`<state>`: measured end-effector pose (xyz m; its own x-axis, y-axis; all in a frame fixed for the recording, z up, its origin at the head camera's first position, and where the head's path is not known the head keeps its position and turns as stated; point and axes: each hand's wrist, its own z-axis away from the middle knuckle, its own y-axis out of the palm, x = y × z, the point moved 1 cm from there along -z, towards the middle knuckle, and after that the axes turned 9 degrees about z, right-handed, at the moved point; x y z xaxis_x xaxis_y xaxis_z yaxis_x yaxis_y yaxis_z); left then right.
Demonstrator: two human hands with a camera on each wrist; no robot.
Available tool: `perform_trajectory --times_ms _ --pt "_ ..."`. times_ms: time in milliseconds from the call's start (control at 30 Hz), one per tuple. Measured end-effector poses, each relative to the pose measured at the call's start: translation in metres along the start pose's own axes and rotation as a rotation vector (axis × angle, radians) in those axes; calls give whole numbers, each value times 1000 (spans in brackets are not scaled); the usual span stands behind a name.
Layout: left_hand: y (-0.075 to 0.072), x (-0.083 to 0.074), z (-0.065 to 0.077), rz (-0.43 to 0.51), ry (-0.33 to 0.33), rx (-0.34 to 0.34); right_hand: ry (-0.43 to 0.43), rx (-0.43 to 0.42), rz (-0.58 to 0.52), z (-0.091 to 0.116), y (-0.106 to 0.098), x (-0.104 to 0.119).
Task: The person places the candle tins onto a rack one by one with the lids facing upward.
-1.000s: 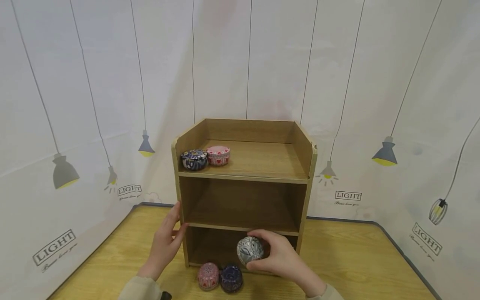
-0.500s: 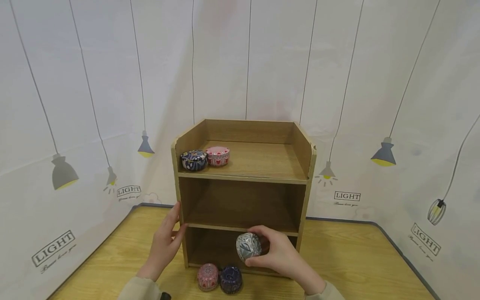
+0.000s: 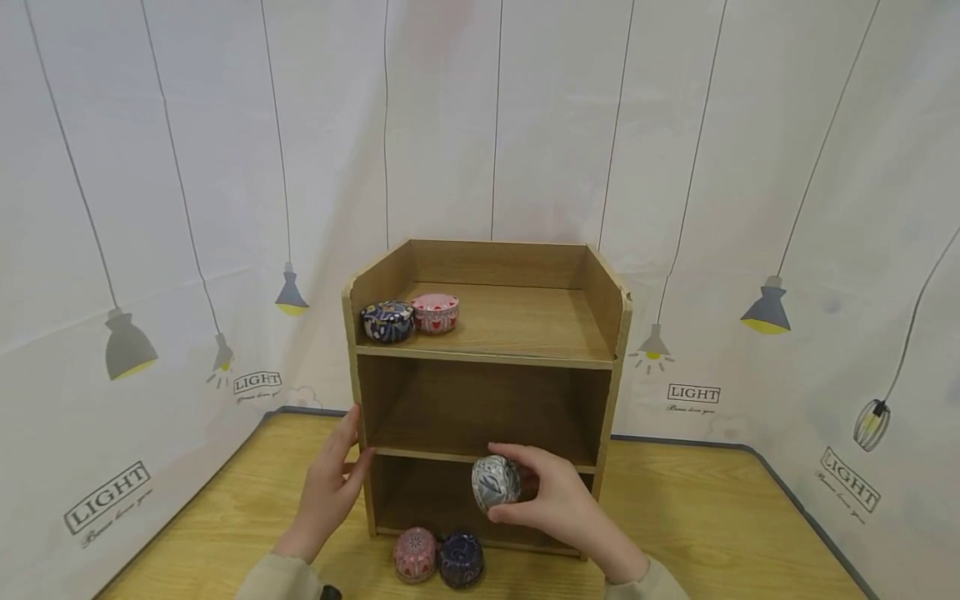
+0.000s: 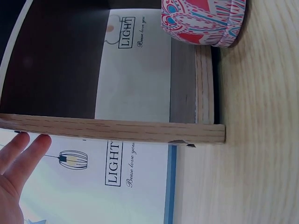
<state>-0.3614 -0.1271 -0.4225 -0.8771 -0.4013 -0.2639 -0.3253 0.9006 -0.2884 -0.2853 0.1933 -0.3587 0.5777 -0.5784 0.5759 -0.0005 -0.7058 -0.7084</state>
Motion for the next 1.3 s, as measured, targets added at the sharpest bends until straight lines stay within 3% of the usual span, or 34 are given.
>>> perform_trajectory --times_ms 767,1300 --pt "1 4 -1 0 24 6 15 -57 0 -8 -4 9" --pt "0 1 1 -7 3 6 31 -84 -26 -11 -5 14"
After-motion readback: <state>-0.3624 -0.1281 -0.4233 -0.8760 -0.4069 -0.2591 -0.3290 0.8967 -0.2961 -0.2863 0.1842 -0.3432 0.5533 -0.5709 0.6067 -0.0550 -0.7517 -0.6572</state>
